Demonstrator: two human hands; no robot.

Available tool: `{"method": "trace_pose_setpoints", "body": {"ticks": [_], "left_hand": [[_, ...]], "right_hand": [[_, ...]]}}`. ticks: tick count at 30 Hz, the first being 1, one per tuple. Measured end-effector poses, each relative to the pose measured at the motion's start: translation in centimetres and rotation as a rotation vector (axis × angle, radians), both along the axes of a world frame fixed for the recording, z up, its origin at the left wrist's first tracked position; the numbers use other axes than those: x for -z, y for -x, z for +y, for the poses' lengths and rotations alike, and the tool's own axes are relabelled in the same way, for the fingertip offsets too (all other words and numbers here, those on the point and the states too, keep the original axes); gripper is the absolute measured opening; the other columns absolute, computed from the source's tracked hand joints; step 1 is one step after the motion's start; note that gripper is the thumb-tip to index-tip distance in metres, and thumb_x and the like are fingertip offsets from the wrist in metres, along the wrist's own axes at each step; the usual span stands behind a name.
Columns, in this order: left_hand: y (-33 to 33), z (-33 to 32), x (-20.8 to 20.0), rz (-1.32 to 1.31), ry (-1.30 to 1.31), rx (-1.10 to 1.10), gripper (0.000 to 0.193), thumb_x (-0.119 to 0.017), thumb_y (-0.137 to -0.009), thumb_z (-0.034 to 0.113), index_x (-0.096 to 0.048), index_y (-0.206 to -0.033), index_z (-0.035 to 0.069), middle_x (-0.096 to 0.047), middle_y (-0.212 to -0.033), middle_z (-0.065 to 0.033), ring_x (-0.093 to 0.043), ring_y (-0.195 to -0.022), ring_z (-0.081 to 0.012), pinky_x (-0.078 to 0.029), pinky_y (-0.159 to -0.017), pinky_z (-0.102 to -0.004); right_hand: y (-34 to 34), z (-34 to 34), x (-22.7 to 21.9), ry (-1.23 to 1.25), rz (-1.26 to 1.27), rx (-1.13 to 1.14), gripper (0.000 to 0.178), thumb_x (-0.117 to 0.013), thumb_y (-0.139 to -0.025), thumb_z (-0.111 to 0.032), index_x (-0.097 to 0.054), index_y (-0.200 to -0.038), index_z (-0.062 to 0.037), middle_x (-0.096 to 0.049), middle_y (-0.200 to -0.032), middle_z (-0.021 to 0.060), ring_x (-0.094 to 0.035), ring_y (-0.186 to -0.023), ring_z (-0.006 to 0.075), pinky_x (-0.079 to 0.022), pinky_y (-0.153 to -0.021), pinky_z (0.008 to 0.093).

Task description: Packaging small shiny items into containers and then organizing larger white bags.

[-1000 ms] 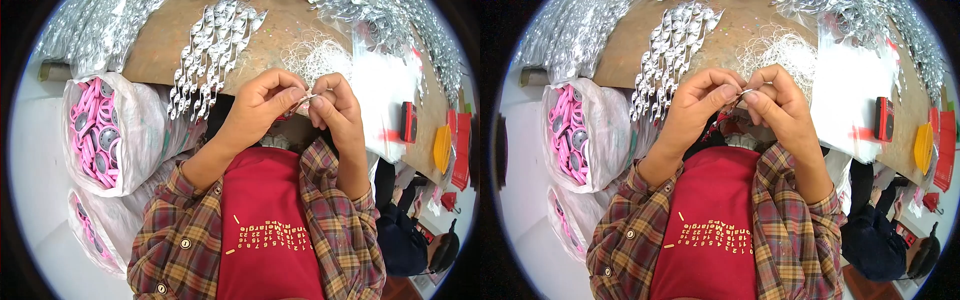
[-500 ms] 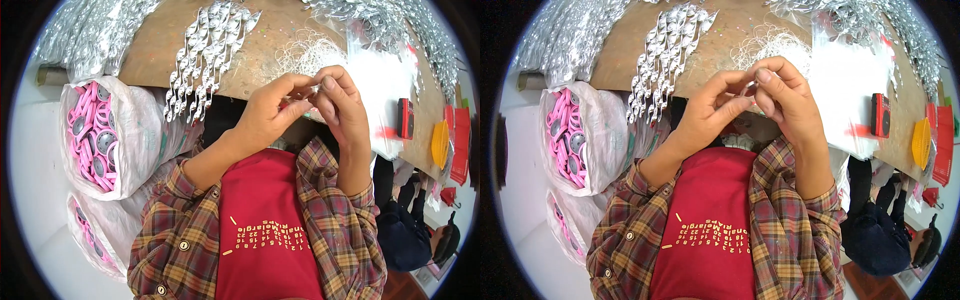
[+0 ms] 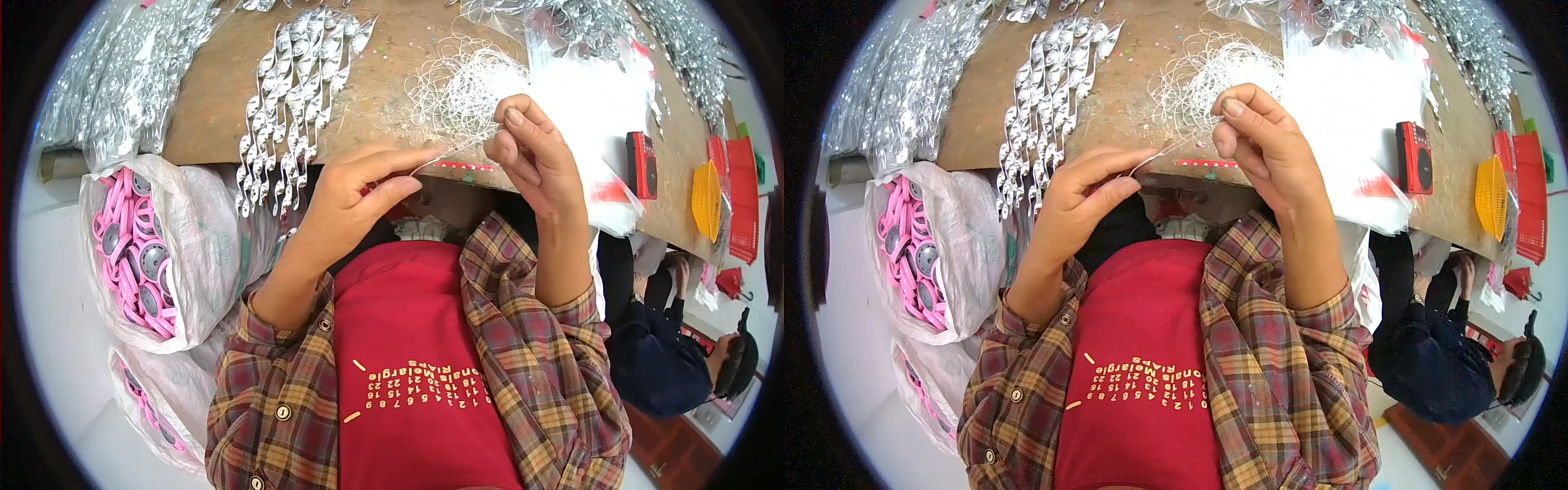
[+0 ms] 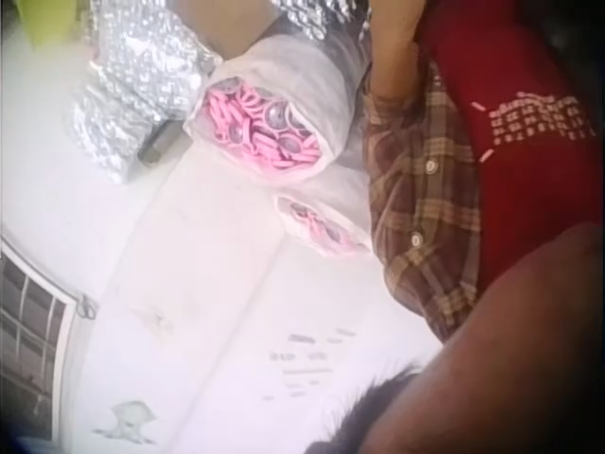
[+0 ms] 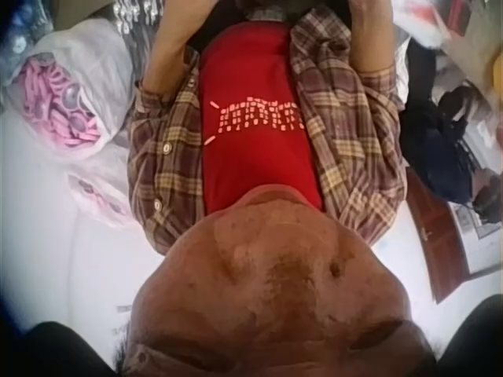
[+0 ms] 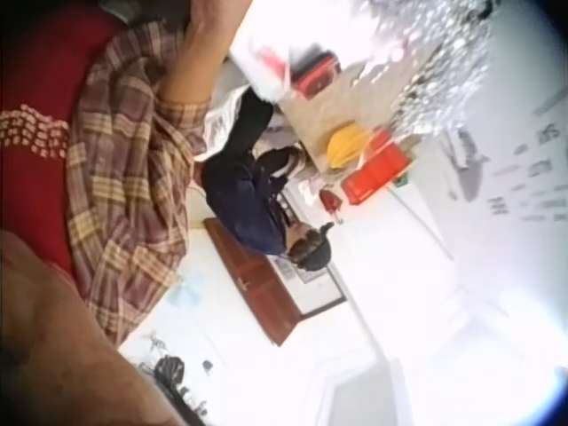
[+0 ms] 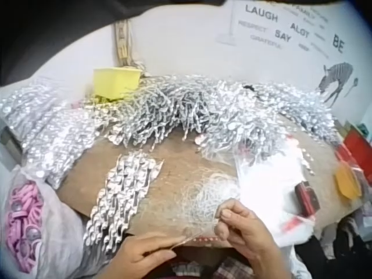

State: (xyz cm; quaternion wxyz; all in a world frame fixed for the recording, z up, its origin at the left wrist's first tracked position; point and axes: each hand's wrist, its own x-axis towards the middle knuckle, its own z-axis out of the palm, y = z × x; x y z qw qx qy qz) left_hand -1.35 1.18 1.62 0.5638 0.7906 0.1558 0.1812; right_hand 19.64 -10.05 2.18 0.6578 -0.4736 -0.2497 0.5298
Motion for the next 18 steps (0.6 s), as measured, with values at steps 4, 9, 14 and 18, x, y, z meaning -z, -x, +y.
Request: {"method": "trace_pose_setpoints", "body": {"ticks": [4,9,14,18], "left_hand": [[0.8,-0.5,0.9,-0.005,0.186,-0.019,0.029,-0.057,-0.083,0.001,-0.059,-0.112,-0.001,-0.062,-0.099,-0.0089,-0.057,-0.093,-0.0152,-0.043,-0.082,-0.0249],[1.4,-0.8,1.8,-0.009,0.376,-0.045,0.028,-0.058,-0.085,0.005,-0.060,-0.112,0.000,-0.063,-0.099,-0.0069,-0.058,-0.090,-0.0113,-0.045,-0.080,-0.0233],[2.1,-0.7,2.8,0.017,0.431,-0.041,0.027,-0.058,-0.085,0.004,-0.060,-0.111,0.000,-0.063,-0.100,-0.0072,-0.058,-0.091,-0.0124,-0.045,-0.082,-0.0242],[2.3,-0.4,2.8,0.057,0.501,0.010,0.029,-0.056,-0.085,0.002,-0.058,-0.113,-0.001,-0.062,-0.102,-0.0080,-0.056,-0.098,-0.0141,-0.042,-0.087,-0.0257]], "right_hand": [[-0.1,0.1,0.5,-0.004,0.051,-0.007,0.013,-0.048,-0.093,-0.018,-0.052,-0.094,-0.0049,-0.048,-0.056,-0.0027,-0.020,-0.036,0.0009,-0.028,-0.052,0.0163],[0.0,0.2,1.1,-0.025,0.111,-0.004,0.013,-0.048,-0.093,-0.018,-0.052,-0.095,-0.0051,-0.047,-0.056,-0.0032,-0.020,-0.036,0.0005,-0.029,-0.054,0.0170],[-0.1,0.1,1.1,-0.017,0.123,-0.005,0.014,-0.048,-0.093,-0.018,-0.052,-0.095,-0.0051,-0.049,-0.058,-0.0030,-0.021,-0.036,0.0007,-0.029,-0.054,0.0171],[0.0,0.1,1.2,0.002,0.140,0.014,0.013,-0.048,-0.093,-0.018,-0.052,-0.095,-0.0054,-0.050,-0.058,-0.0024,-0.021,-0.036,0.0008,-0.030,-0.055,0.0173]]}}
